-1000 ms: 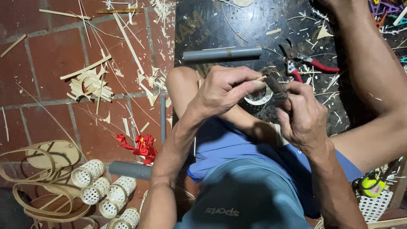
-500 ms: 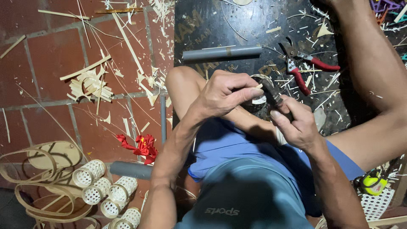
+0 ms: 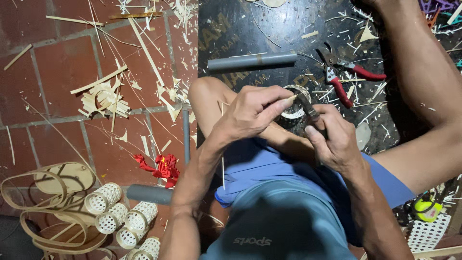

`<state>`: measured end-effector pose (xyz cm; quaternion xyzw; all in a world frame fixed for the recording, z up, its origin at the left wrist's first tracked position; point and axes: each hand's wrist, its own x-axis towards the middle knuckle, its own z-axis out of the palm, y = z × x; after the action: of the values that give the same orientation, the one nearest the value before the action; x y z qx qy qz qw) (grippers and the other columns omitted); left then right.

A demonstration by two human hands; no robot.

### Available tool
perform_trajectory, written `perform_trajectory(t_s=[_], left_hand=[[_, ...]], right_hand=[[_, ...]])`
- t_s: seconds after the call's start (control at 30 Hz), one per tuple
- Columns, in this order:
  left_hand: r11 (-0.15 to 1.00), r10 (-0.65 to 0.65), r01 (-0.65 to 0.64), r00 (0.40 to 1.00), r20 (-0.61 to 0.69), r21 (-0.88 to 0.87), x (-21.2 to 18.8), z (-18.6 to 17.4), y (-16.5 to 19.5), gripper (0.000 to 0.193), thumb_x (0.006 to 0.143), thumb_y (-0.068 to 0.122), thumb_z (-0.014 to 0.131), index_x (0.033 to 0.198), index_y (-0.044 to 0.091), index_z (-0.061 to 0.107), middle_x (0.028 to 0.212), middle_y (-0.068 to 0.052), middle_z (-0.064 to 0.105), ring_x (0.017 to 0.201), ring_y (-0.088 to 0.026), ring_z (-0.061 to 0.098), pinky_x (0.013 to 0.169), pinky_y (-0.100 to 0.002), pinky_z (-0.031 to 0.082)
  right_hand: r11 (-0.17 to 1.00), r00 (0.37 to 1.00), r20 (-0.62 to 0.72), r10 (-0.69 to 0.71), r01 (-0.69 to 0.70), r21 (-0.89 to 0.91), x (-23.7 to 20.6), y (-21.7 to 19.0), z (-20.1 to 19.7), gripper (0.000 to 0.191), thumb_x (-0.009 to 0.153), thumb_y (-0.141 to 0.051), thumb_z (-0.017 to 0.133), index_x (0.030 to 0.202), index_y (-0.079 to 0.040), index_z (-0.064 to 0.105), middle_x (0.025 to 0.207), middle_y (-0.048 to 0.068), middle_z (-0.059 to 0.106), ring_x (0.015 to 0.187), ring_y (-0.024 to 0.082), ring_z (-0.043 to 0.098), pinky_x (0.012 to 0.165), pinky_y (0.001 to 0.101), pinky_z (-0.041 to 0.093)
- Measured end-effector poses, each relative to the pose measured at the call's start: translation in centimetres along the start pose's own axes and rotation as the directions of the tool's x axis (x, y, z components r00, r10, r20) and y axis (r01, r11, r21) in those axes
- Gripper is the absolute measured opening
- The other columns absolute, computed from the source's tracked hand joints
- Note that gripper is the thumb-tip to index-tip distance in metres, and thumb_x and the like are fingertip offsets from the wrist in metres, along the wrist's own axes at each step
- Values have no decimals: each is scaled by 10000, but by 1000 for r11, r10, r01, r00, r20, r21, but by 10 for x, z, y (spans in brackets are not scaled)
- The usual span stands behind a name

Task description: The person sits on the floor assembling perforated bamboo basket bodies. They bend and fit a woven bamboo sheet into a cylinder, attach and press a bamboo rim ring around the top edge, trim excess material with pliers, fit a round bamboo lid, and flex thin bamboo strips by hand before fitting them.

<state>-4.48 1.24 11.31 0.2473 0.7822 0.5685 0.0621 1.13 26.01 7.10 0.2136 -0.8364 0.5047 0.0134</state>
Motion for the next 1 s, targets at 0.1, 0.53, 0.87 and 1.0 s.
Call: perform_trajectory(t_s=[0.1,0.53,0.87,1.0], left_hand=[[999,19,-17,999,43,-34,-3,-1,2,131,1030,133,675,1097,27,712,797,-89,685,688,-125,669,629,-300,516],[958,-131,151,987,94,-242,-12,4,-38,145,1003,129,704,961,-6,734,691,5,633,616,-41,554,538,-241,425],[933,-293,252,947,-132,-257,-8,11,-66,200,1013,111,667,1148,-20,735,838,6,675,747,-26,560,638,-216,467],[957,-217,187,969,-120,-222,-11,11,-69,158,1032,96,647,1110,-19,723,910,2,716,838,-49,647,755,-225,542]], right_hand=[[959,986,108,126,-149,241,-8,7,2,135,978,-70,614,932,-10,503,950,89,586,789,164,565,726,289,489],[822,902,366,229,-381,424,-14,39,8,195,1002,-213,600,1080,-35,618,988,16,643,900,91,566,810,274,488],[907,977,82,196,-148,-394,57,203,-24,178,1019,-183,668,1140,-62,619,1096,164,642,1020,366,628,864,461,503],[693,996,4,93,-62,-718,92,272,-28,238,1074,-198,720,1127,-7,588,1153,215,573,1048,397,577,885,524,470]])
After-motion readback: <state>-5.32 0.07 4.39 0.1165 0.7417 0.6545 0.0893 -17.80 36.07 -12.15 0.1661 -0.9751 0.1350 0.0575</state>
